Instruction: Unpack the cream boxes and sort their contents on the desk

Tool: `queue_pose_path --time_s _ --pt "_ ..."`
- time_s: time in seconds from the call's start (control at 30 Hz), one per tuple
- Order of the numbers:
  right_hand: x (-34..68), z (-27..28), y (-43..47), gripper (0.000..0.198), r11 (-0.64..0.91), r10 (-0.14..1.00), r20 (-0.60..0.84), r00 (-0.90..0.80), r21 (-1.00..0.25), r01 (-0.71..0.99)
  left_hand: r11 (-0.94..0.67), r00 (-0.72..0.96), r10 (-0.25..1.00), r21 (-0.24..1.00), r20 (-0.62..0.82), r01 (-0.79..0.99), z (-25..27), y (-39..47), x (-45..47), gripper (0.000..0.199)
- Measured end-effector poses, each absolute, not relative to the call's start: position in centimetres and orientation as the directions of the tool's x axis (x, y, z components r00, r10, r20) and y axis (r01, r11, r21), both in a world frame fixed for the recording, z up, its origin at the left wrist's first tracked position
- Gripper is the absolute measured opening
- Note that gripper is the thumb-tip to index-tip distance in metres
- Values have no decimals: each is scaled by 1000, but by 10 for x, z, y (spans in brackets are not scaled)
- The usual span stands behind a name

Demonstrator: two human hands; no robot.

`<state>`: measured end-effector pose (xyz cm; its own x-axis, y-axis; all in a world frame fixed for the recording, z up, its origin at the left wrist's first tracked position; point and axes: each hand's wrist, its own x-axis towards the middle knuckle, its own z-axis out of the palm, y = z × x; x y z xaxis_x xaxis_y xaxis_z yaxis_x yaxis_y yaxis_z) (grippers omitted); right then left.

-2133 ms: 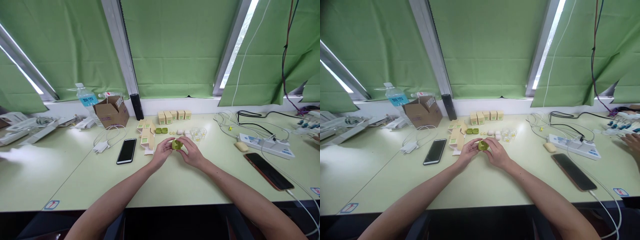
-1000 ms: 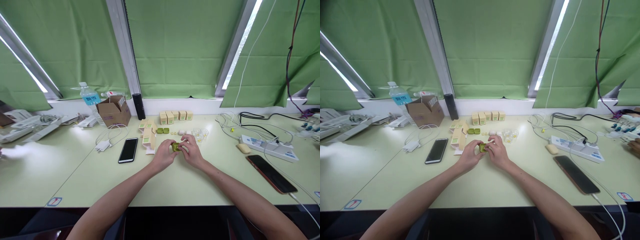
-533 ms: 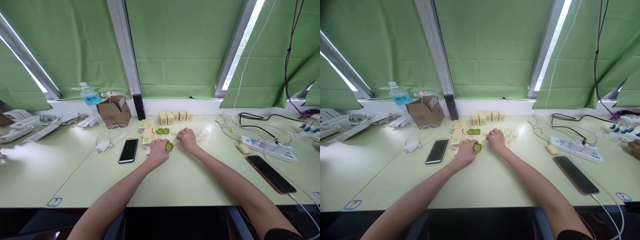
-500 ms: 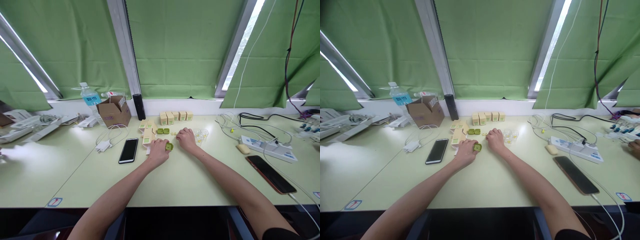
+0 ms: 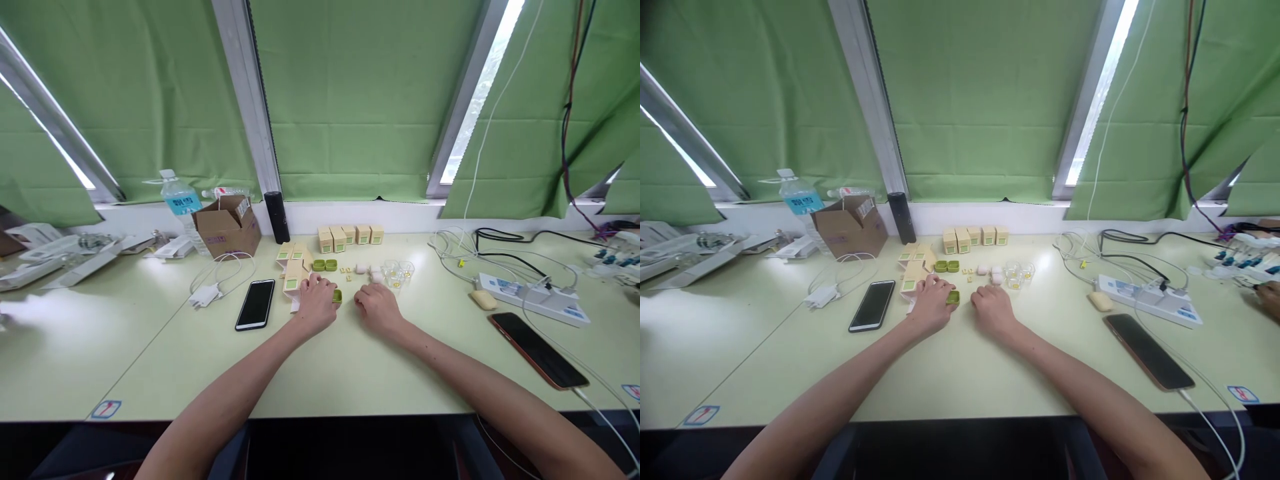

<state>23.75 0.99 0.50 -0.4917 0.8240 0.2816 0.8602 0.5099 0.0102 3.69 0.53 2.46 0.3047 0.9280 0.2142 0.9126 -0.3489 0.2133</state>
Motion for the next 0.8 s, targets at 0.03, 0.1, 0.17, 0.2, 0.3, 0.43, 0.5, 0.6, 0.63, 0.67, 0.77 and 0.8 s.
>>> queue_pose_path --time_s 0.03,0.1,0.17,0.2,0.3,0.43,0.5,0.6,0.63,0.67,0.77,0.8 --pt "238 3 1 18 525 825 256 -504 -14 851 -349 309 929 200 205 916 26 6 37 26" --pt "237 -1 -12 19 546 824 227 -519 -76 834 -346 315 930 164 187 924 31 10 37 23" --pt "236 -3 -17 21 552 827 213 -520 -133 823 -342 319 929 107 187 934 37 17 36 21" --pt "235 -3 -18 22 548 831 208 -516 -153 822 -340 322 926 71 196 938 40 22 36 21" --pt "235 0 -16 21 540 838 195 -509 -171 824 -307 310 929 -44 201 951 48 39 34 19" --pt "235 2 -16 21 548 834 190 -519 -169 819 -255 281 945 -161 167 954 51 58 35 19" --pt "235 2 -17 21 547 834 189 -518 -165 821 -244 271 950 -174 155 954 50 61 36 19" --pt "234 1 -17 21 544 837 181 -517 -157 824 -222 252 956 -192 151 956 47 62 34 21" --pt "234 1 -17 21 543 837 179 -516 -156 825 -212 244 958 -197 153 957 47 62 33 22" --pt "234 1 -17 21 542 838 178 -517 -157 825 -203 235 960 -201 154 958 47 61 32 24" --pt "235 2 -16 20 546 836 180 -519 -163 822 -190 228 959 -211 168 959 48 54 31 29" --pt "235 2 -16 20 548 834 183 -520 -165 820 -202 240 954 -210 179 957 48 49 31 31"
